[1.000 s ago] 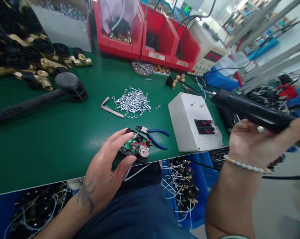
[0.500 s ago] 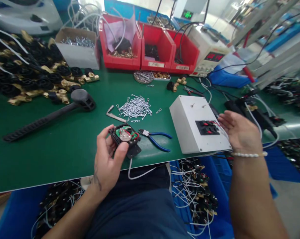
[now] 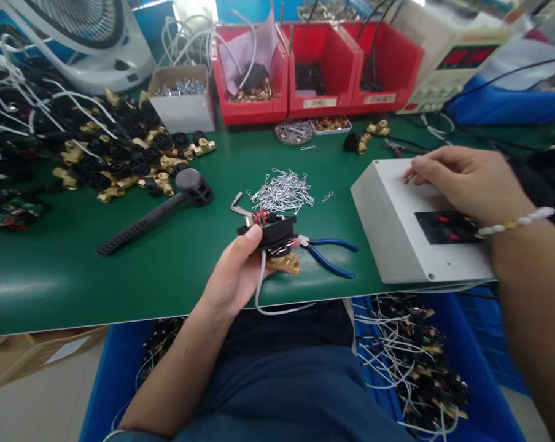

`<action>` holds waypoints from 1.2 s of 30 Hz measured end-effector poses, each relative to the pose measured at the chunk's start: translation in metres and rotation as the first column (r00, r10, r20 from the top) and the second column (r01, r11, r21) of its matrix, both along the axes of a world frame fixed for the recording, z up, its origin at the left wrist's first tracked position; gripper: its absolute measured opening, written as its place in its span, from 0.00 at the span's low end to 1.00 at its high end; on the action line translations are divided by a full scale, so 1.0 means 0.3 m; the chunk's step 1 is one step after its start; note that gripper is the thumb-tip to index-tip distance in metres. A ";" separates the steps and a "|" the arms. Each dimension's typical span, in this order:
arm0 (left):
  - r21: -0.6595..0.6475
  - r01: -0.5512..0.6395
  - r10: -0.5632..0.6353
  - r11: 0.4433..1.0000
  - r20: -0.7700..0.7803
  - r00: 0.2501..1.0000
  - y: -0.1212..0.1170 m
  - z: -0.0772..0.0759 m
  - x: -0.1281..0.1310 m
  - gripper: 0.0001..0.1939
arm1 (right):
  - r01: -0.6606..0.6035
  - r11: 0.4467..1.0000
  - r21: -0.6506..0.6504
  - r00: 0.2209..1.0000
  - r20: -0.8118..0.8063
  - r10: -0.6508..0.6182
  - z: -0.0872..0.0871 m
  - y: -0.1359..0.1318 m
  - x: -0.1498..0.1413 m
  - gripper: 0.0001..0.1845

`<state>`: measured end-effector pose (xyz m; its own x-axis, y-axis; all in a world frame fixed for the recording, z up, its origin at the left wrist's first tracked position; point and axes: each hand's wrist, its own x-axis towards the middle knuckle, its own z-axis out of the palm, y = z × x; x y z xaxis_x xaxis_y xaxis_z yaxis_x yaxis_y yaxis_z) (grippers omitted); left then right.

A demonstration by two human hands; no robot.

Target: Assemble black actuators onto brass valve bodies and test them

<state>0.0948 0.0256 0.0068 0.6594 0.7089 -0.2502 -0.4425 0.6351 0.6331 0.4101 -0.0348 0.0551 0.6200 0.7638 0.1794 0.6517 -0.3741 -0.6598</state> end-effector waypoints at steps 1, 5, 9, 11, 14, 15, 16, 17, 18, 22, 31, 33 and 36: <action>0.004 -0.020 0.020 1.000 -0.014 1.000 0.001 -0.005 0.004 0.16 | 0.002 1.000 -0.003 1.000 0.024 -0.002 -0.001 0.000 0.003 0.15; -0.042 0.013 -0.012 0.999 0.009 1.000 0.020 -0.017 0.017 0.20 | -0.019 1.000 0.012 0.997 0.070 0.018 -0.011 -0.003 0.019 0.25; -0.095 0.065 -0.063 0.993 0.021 0.998 0.030 -0.022 0.014 0.17 | -0.021 0.997 -0.078 0.986 0.161 0.033 -0.005 -0.023 0.003 0.20; -0.119 0.030 -0.035 0.992 -0.034 0.999 0.026 -0.029 0.013 0.14 | 0.013 0.993 -0.118 0.983 0.185 0.009 0.004 -0.029 -0.015 0.11; -0.122 0.004 -0.021 0.993 -0.135 0.991 0.018 -0.041 0.014 0.11 | 0.067 0.985 -0.156 0.987 0.153 -0.043 0.011 -0.025 -0.032 0.06; -0.122 0.022 -0.041 0.992 -0.158 0.987 0.017 -0.044 0.014 0.11 | 0.075 0.984 -0.160 0.988 0.145 -0.052 0.010 -0.023 -0.033 0.07; -0.121 0.049 -0.070 0.991 -0.170 0.983 0.015 -0.045 0.013 0.12 | 0.076 0.985 -0.157 0.989 0.141 -0.054 0.008 -0.021 -0.031 0.07; -0.118 0.083 -0.103 0.990 -0.175 0.979 0.014 -0.045 0.011 0.16 | 0.070 0.986 -0.149 0.989 0.141 -0.049 0.006 -0.019 -0.027 0.08; -0.110 0.112 -0.130 0.988 -0.174 0.976 0.013 -0.044 0.009 0.21 | 0.063 0.988 -0.142 0.989 0.144 -0.042 0.003 -0.019 -0.023 0.09; 0.005 0.141 -0.139 0.990 -0.148 0.979 0.005 -0.043 -0.001 0.28 | 0.059 0.989 -0.137 0.986 0.165 -0.036 -0.006 -0.021 -0.018 0.07; 0.023 0.003 0.000 1.000 -0.124 0.992 0.000 -0.050 0.007 0.17 | 0.121 0.979 -0.167 0.978 0.190 -0.088 -0.002 -0.019 -0.025 0.10; 0.029 0.014 -0.011 0.999 -0.115 0.993 0.001 -0.049 0.008 0.17 | 0.114 0.980 -0.162 0.978 0.193 -0.082 -0.004 -0.022 -0.020 0.11; 0.040 0.014 -0.009 0.999 -0.123 0.992 -0.001 -0.049 0.007 0.17 | 0.103 0.983 -0.152 0.979 0.191 -0.073 -0.005 -0.025 -0.014 0.12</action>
